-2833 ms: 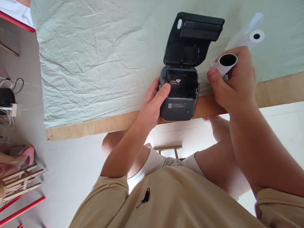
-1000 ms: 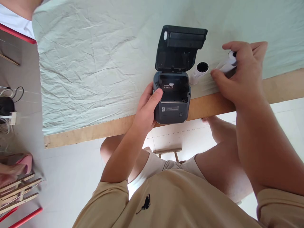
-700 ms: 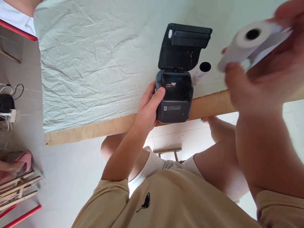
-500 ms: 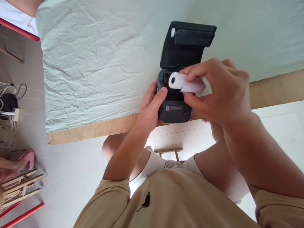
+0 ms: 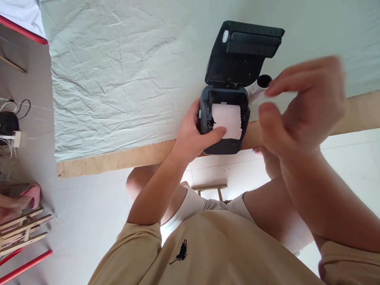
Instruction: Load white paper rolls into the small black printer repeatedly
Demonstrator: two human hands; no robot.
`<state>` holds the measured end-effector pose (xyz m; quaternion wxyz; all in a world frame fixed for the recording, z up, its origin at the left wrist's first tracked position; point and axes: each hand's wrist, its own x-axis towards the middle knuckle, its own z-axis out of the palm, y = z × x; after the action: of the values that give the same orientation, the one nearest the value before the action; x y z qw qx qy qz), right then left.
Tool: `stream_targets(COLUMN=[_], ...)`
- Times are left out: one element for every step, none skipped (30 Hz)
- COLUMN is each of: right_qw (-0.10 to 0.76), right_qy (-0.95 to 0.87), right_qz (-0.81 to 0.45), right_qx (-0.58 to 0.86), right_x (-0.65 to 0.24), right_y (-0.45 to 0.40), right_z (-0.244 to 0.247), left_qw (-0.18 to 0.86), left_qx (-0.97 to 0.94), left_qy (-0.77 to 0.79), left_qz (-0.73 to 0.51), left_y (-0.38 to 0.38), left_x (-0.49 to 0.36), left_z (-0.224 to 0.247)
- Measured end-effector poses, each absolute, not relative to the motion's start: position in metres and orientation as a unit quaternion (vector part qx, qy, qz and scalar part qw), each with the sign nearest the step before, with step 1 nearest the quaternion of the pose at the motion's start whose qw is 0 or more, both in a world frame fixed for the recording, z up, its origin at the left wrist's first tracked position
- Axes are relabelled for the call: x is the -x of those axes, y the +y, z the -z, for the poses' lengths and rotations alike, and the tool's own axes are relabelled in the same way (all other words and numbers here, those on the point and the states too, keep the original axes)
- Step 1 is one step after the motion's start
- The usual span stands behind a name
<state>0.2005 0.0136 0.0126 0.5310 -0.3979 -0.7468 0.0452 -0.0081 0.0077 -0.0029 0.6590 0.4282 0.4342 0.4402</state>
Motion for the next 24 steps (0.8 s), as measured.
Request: stream_targets(right_qw=[0.529, 0.515, 0.495, 0.479, 0.469, 0.476, 0.491, 0.511, 0.529, 0.544, 0.554, 0.561, 0.561, 0.554, 0.536, 0.514, 0.485, 0.458, 0.438, 0.423, 0.410, 0.399, 0.385, 0.373], right_qy=[-0.737, -0.735, -0.741, -0.751, -0.758, -0.756, -0.743, -0.720, -0.695, -0.672, -0.659, -0.654, -0.652, -0.652, -0.651, -0.649, -0.649, -0.650, -0.652, -0.652, -0.648, -0.644, -0.639, -0.634], right_qz=[-0.031, -0.026, -0.030, -0.041, -0.055, -0.061, -0.063, -0.061, -0.061, -0.065, -0.078, -0.100, -0.133, -0.175, -0.223, -0.270, -0.314, -0.348, -0.371, -0.386, -0.397, -0.406, -0.417, -0.427], right_qx=[0.420, 0.441, 0.453, 0.453, 0.449, 0.446, 0.451, 0.466, 0.483, 0.497, 0.503, 0.498, 0.492, 0.488, 0.489, 0.491, 0.495, 0.496, 0.495, 0.498, 0.505, 0.512, 0.519, 0.526], right_x=[-0.203, -0.205, -0.207, -0.208, -0.208, -0.208, -0.207, -0.206, -0.204, -0.203, -0.202, -0.201, -0.201, -0.202, -0.202, -0.203, -0.204, -0.205, -0.205, -0.206, -0.206, -0.205, -0.205, -0.205], right_y=[0.017, 0.019, 0.021, 0.022, 0.022, 0.020, 0.017, 0.013, 0.008, 0.004, 0.000, -0.002, -0.004, -0.004, -0.003, -0.002, -0.001, 0.001, 0.002, 0.002, 0.002, 0.002, 0.002, 0.001], right_z=[-0.014, -0.015, -0.017, -0.019, -0.020, -0.022, -0.023, -0.023, -0.024, -0.023, -0.021, -0.019, -0.015, -0.011, -0.007, -0.003, 0.000, 0.002, 0.003, 0.003, 0.001, -0.001, -0.004, -0.007], left_qw=[0.656, 0.652, 0.646, 0.641, 0.636, 0.633, 0.631, 0.629, 0.627, 0.626, 0.626, 0.627, 0.630, 0.635, 0.642, 0.649, 0.655, 0.659, 0.661, 0.662, 0.662, 0.662, 0.663, 0.666], left_qx=[-0.430, -0.436, -0.443, -0.451, -0.459, -0.465, -0.469, -0.471, -0.473, -0.474, -0.475, -0.474, -0.472, -0.468, -0.462, -0.454, -0.447, -0.439, -0.433, -0.429, -0.429, -0.431, -0.433, -0.436], left_qy=[0.432, 0.427, 0.424, 0.422, 0.421, 0.421, 0.423, 0.424, 0.425, 0.426, 0.427, 0.427, 0.425, 0.420, 0.413, 0.406, 0.401, 0.400, 0.404, 0.410, 0.415, 0.417, 0.417, 0.416], left_qz=[-0.445, -0.450, -0.454, -0.456, -0.456, -0.453, -0.451, -0.449, -0.449, -0.449, -0.448, -0.447, -0.447, -0.449, -0.452, -0.456, -0.459, -0.461, -0.460, -0.458, -0.454, -0.450, -0.445, -0.441], left_y=[0.008, 0.008, 0.008, 0.008, 0.009, 0.009, 0.009, 0.008, 0.008, 0.008, 0.008, 0.008, 0.008, 0.008, 0.007, 0.007, 0.007, 0.006, 0.006, 0.006, 0.006, 0.006, 0.006, 0.007], left_x=[0.008, 0.009, 0.009, 0.009, 0.010, 0.010, 0.011, 0.011, 0.012, 0.012, 0.012, 0.012, 0.012, 0.012, 0.012, 0.012, 0.012, 0.012, 0.012, 0.012, 0.012, 0.012, 0.012, 0.013], left_z=[0.003, 0.004, 0.004, 0.005, 0.006, 0.007, 0.008, 0.008, 0.008, 0.009, 0.009, 0.009, 0.008, 0.008, 0.007, 0.007, 0.007, 0.007, 0.007, 0.008, 0.008, 0.008, 0.009, 0.009])
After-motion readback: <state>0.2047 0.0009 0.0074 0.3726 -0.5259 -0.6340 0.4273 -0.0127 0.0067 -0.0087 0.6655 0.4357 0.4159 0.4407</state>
